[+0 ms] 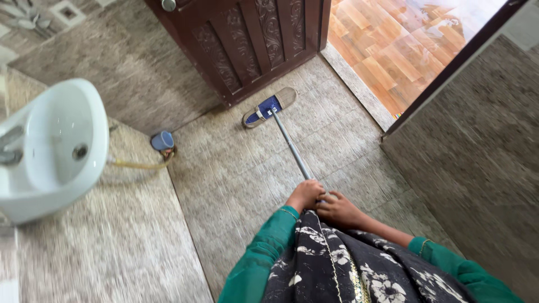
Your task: The person cleans the tiled floor of a bathroom by hand using a mop.
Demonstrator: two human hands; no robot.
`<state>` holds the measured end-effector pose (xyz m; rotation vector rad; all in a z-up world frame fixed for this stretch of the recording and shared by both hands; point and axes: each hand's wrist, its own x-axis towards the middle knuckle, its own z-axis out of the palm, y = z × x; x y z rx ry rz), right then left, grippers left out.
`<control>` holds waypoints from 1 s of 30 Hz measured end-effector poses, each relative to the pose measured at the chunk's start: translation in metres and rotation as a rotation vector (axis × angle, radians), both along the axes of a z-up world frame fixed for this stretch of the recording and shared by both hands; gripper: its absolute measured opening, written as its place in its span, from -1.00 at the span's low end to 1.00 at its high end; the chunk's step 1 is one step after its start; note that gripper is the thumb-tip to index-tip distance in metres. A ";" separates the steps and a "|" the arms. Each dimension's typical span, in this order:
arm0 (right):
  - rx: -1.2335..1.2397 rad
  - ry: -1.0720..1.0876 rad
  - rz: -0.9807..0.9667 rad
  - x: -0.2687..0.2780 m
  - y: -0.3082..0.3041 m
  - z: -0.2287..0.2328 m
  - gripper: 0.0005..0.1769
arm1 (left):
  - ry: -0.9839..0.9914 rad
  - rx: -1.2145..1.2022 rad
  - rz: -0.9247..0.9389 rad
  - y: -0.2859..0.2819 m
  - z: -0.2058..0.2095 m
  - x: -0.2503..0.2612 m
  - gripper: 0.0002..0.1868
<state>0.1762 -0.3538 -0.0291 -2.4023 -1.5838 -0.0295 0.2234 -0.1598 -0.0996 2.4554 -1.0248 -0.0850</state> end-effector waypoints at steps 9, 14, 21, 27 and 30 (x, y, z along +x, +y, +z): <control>0.498 0.136 0.099 -0.109 -0.063 0.158 -0.69 | 0.019 0.051 0.056 -0.086 0.115 -0.131 -0.81; 0.746 0.160 0.309 -0.141 -0.063 0.173 -0.64 | 0.061 -0.026 0.071 -0.088 0.152 -0.196 -0.79; 0.859 0.235 0.509 -0.125 -0.042 0.130 -0.53 | 0.122 -0.574 0.079 -0.086 0.143 -0.195 -0.77; 0.871 0.253 0.556 -0.075 0.017 0.119 -0.53 | 0.056 -0.734 -0.025 -0.026 0.143 -0.141 -0.80; 0.846 0.280 0.550 -0.034 0.053 0.120 -0.57 | -0.003 -0.750 -0.041 0.017 0.133 -0.099 -0.80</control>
